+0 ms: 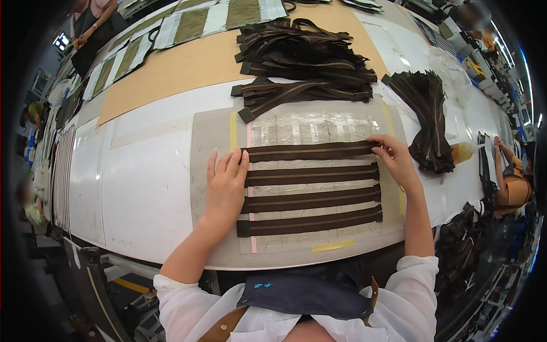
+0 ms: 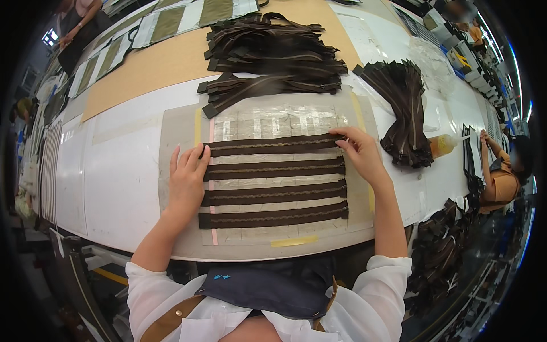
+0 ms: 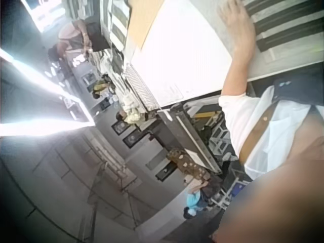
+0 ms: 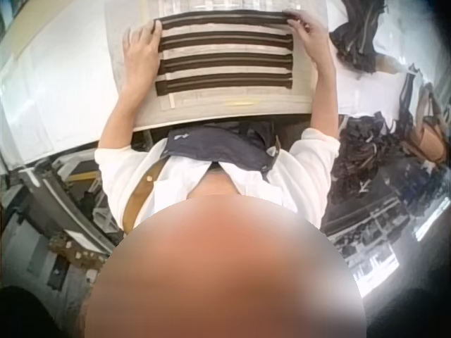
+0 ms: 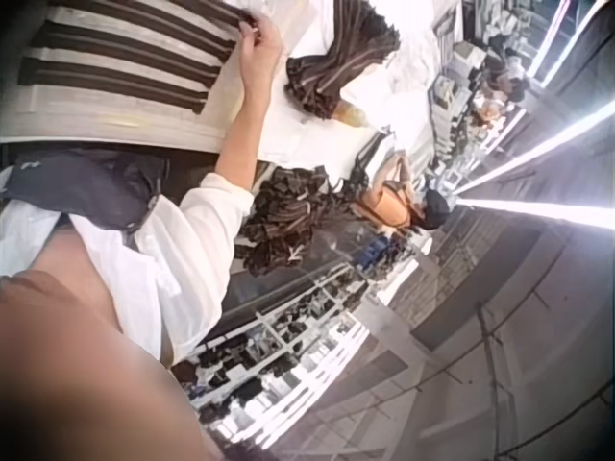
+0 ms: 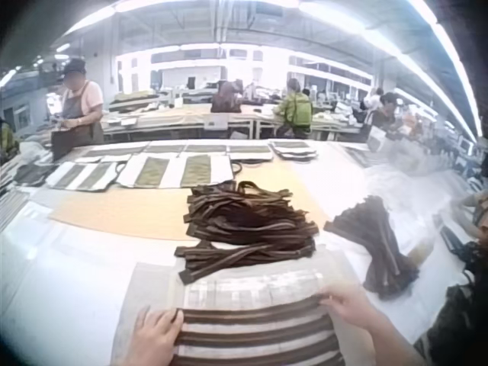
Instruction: Aligning and sticking multiple zippers onto a gridded template sheet for leather goods production.
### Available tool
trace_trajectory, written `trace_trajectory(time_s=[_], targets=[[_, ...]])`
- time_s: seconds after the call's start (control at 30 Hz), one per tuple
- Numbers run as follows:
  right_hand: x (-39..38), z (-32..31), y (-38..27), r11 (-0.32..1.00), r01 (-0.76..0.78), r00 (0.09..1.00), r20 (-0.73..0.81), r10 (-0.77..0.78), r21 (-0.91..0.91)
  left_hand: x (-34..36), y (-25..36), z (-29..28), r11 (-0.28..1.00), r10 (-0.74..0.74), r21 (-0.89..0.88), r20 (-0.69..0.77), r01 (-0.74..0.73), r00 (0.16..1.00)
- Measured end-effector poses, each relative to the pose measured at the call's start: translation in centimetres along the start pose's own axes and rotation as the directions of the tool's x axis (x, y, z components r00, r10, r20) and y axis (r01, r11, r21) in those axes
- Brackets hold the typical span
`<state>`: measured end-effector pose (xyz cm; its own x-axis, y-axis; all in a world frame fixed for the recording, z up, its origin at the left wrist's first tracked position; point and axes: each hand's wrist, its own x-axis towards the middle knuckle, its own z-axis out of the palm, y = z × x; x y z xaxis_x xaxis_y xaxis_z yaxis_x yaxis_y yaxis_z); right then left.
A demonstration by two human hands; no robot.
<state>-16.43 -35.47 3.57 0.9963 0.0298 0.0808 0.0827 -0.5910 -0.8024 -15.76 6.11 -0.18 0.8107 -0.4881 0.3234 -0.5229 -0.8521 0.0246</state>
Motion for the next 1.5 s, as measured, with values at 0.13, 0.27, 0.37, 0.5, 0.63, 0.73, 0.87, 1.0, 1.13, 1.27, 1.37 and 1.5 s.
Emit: trace_trajectory(time_s=[0.13, 0.27, 0.37, 0.5, 0.63, 0.73, 0.87, 1.0, 1.13, 1.27, 1.37, 1.5], targets=[[-0.2, -0.2, 1.1, 0.996, -0.021, 1.0, 0.006, 0.02, 0.085, 0.1, 0.1, 0.0, 1.0, -0.006, 0.006, 0.007, 0.006, 1.0], [0.0, -0.4, 1.1, 0.977, -0.078, 0.997, -0.01, 0.081, 0.201, 0.1, 0.1, -0.1, 1.0, -0.007, -0.009, 0.008, 0.007, 1.0], [0.0, -0.1, 1.1, 0.987, -0.095, 0.991, -0.084, 0.107, 0.13, 0.1, 0.2, -0.3, 1.0, -0.012, -0.018, 0.014, 0.012, 1.0], [-0.2, 0.4, 1.1, 0.997, -0.082, 0.991, -0.101, 0.082, 0.005, 0.2, 0.3, -0.4, 1.0, -0.023, -0.021, 0.017, 0.023, 1.0], [-0.4, 0.7, 0.8, 0.989, -0.023, 0.996, -0.092, 0.009, -0.148, 0.2, 0.4, -0.5, 0.999, -0.032, -0.016, 0.005, 0.032, 0.999], [-0.3, 0.7, 0.0, 0.956, 0.029, 0.997, -0.063, -0.049, -0.292, 0.2, 0.3, -0.4, 0.999, -0.034, -0.024, 0.003, 0.034, 0.999], [-0.1, 0.7, -0.1, 0.935, 0.096, 0.99, -0.061, -0.124, -0.34, 0.2, 0.3, -0.3, 0.999, -0.043, -0.024, -0.008, 0.043, 0.999], [0.0, 0.9, 0.2, 0.916, 0.141, 0.98, -0.081, -0.184, -0.375, 0.2, 0.2, -0.3, 0.999, -0.032, -0.012, 0.001, 0.032, 0.999], [-0.3, 1.0, -0.8, 0.934, 0.056, 0.986, -0.129, -0.108, -0.354, 0.2, 0.3, -0.4, 0.999, -0.036, -0.021, -0.008, 0.035, 0.999], [-0.2, 0.8, -1.3, 0.925, 0.06, 0.983, -0.139, -0.12, -0.376, 0.2, 0.3, -0.4, 1.0, -0.029, -0.01, -0.01, 0.029, 1.0], [-0.1, 1.0, -0.1, 0.933, 0.086, 0.989, -0.085, -0.123, -0.35, 0.2, 0.3, -0.4, 0.999, -0.032, -0.014, -0.003, 0.032, 0.999], [-0.2, 0.8, -0.2, 0.931, 0.079, 0.992, -0.06, -0.107, -0.357, 0.2, 0.3, -0.3, 0.999, -0.032, -0.017, -0.005, 0.032, 0.999]])
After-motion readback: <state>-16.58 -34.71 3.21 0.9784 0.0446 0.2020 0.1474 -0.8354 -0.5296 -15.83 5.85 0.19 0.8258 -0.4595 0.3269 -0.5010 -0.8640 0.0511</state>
